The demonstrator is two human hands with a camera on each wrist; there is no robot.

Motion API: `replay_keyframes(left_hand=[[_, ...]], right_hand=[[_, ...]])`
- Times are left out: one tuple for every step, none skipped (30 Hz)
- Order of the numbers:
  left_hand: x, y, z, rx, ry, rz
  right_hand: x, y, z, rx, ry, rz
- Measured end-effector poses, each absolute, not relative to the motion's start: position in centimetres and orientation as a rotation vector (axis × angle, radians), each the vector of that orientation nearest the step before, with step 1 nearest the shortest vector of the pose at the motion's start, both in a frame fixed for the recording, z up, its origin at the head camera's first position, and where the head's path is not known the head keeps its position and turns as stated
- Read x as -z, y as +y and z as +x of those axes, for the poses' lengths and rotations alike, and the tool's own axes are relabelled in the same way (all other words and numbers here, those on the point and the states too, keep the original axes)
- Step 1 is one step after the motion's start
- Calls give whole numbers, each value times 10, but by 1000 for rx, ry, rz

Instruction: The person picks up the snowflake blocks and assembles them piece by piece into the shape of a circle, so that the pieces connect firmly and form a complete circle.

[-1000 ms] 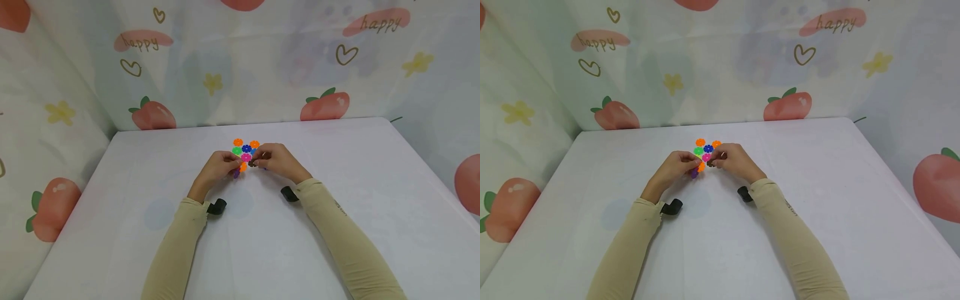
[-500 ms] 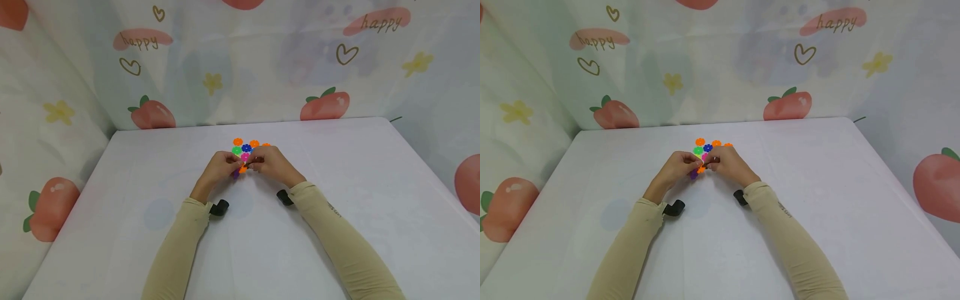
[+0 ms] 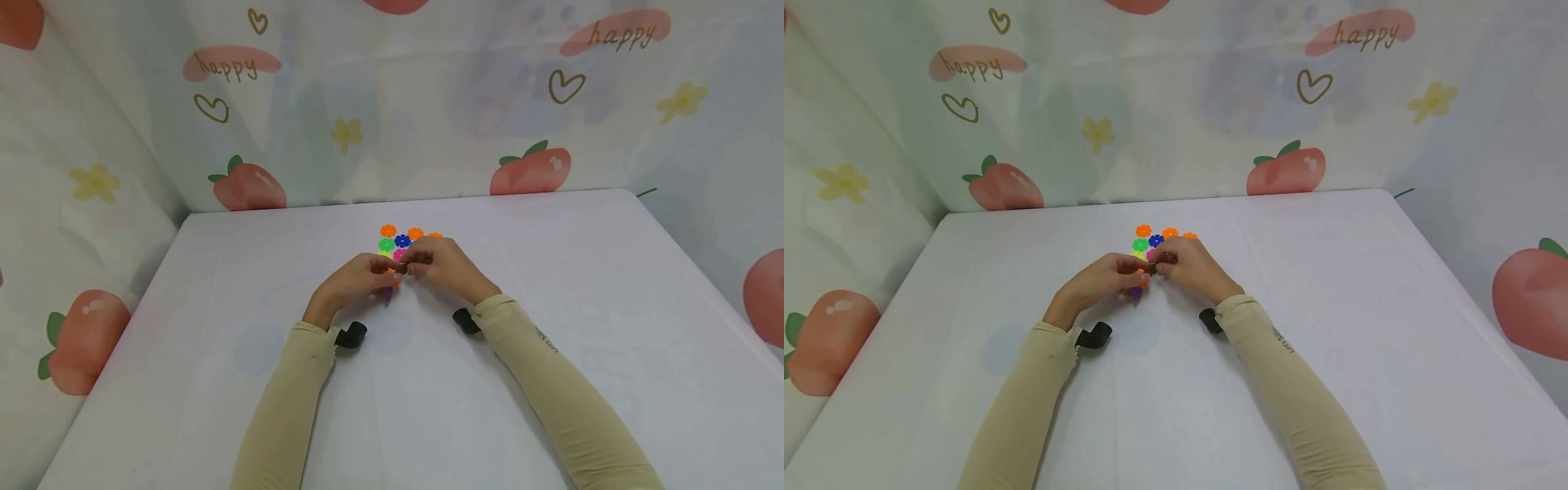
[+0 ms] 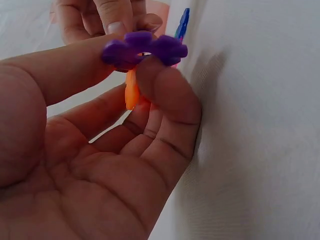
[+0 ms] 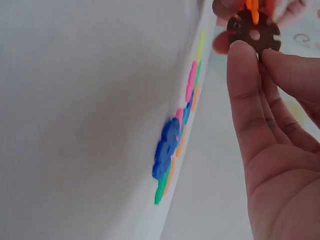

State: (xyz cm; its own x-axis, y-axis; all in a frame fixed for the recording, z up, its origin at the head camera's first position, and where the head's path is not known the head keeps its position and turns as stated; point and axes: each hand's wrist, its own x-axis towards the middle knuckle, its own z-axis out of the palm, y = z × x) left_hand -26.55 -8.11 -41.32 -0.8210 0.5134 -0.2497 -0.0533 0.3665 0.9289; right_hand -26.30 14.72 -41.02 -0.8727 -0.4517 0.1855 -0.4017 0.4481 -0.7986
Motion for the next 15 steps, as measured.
replay_keyframes(left_hand=[[413,-81,-266,-1462,2124,394],[413,-82,-266,-1455,2125,389],[413,-82,-267,-1445,2129,378],[413,-82,-267,-1437,2132,368],[413,-83,-268,-1429,2137,359],[413,-83,-268,-1425,2137,347],[413,-83,-268,-1422,2136,338],[413,-84,-268,-1420,2132,331],[413,-84,-268,-1419,2129,324],[412,-84,-268,-1422,2125,318],[412,-84,-267,-1425,2122,313],[412,-84,-267,-1429,2120,309],[412,-84,-267,-1435,2119,308],[412,-84,-267,-1440,2120,308],[412,-84,-266,-1446,2122,307]], right_hand=[[409,149,-263,1426,2635,-753],[408,151,-264,1424,2648,-723],[406,154,-265,1405,2674,-692],[404,157,-265,1378,2705,-657],[402,159,-266,1345,2734,-618],[401,162,-267,1305,2761,-580],[400,165,-268,1262,2783,-544],[399,169,-268,1212,2798,-508],[399,171,-269,1156,2812,-479],[400,174,-270,1105,2814,-449],[400,176,-271,1059,2808,-420],[402,178,-273,1006,2801,-400],[403,180,-274,963,2792,-380],[404,181,-275,930,2781,-367],[405,182,-276,903,2771,-357]])
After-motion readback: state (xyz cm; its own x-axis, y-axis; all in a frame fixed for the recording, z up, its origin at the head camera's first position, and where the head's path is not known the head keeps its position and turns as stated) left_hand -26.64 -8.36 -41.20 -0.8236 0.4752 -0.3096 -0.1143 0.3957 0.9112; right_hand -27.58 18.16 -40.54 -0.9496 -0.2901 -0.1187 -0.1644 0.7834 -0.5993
